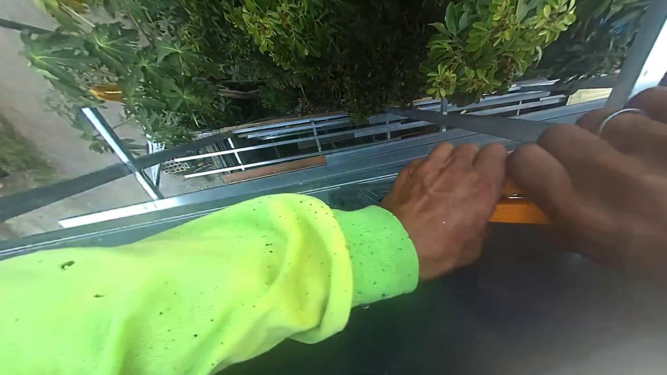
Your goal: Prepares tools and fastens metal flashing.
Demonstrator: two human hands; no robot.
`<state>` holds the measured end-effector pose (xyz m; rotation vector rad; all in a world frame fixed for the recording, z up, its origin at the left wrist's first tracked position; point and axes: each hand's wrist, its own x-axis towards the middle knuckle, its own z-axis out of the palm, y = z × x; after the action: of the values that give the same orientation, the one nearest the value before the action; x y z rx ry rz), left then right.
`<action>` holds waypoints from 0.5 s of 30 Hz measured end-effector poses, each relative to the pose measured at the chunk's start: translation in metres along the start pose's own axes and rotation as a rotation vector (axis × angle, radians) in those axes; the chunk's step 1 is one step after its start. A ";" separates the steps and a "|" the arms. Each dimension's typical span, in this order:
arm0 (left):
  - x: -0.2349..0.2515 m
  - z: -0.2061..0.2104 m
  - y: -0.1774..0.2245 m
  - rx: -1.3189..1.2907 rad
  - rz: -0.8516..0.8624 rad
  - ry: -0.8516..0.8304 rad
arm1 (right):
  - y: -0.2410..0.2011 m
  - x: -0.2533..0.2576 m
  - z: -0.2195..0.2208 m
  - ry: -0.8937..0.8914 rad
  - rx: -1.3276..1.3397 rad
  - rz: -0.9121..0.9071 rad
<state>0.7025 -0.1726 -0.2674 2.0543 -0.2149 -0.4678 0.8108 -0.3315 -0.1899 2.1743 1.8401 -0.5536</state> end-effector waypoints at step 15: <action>0.044 0.017 -0.094 -0.268 0.400 0.484 | -0.003 -0.014 0.043 0.231 0.360 0.016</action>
<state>0.7321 -0.1539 -0.3671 1.7410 -0.2463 0.2377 0.8006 -0.3615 -0.2227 2.5800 1.9602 -0.7031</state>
